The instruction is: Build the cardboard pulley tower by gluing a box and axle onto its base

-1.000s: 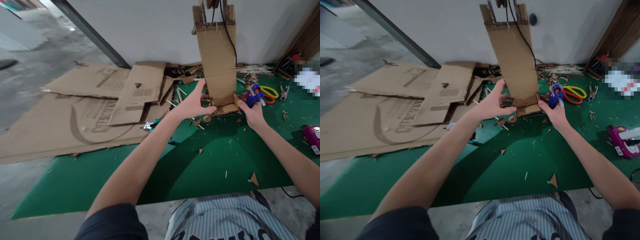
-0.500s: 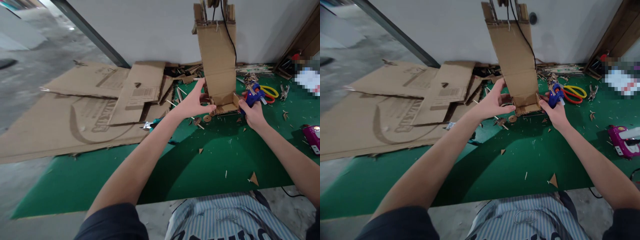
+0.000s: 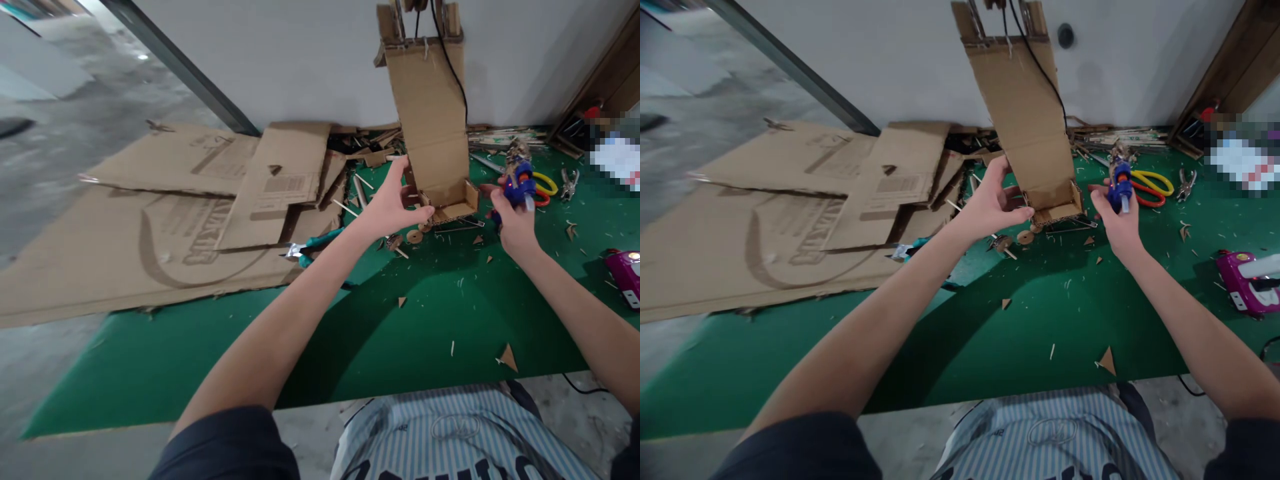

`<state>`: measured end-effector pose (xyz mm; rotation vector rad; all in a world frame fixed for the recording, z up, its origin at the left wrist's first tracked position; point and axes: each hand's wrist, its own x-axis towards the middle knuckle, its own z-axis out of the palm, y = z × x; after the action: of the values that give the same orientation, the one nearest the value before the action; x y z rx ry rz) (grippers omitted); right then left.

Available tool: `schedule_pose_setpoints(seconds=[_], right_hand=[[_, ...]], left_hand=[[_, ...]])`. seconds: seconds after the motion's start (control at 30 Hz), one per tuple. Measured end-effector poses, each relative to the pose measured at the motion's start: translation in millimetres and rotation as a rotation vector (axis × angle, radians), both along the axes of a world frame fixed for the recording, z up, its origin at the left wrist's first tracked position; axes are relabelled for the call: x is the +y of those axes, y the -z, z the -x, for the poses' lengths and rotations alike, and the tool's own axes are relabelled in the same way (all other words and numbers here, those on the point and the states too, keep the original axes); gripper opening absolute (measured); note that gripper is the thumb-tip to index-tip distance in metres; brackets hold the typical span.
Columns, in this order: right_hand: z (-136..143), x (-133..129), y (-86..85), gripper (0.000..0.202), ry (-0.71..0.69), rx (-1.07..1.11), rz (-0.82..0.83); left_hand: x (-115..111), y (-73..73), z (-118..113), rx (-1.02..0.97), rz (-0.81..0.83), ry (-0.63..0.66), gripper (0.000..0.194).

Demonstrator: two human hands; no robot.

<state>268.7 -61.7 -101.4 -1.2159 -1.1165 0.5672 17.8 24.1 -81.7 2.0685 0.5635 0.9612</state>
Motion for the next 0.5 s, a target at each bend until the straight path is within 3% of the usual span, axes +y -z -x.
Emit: schedule_pose_setpoints(seconds=[0.13,0.33,0.5], right_hand=[[-10.5,-13.7,-12.9,0.048,0.007,-0.147,0.021],[0.1,-25.7,-23.7,0.037,0.004,-0.789,-0.141],[6.9,-22.6,-20.8,0.035,-0.025,-0.99,-0.04]], left_hand=[[7.1,2.8,1.1,-0.03,-0.19,-0.172,0.084],[8.9,-3.3,6.3,-0.058,-0.145,-0.25,0.084],[-0.4,-7.6,3.3,-0.054,-0.135,-0.273,0.082]])
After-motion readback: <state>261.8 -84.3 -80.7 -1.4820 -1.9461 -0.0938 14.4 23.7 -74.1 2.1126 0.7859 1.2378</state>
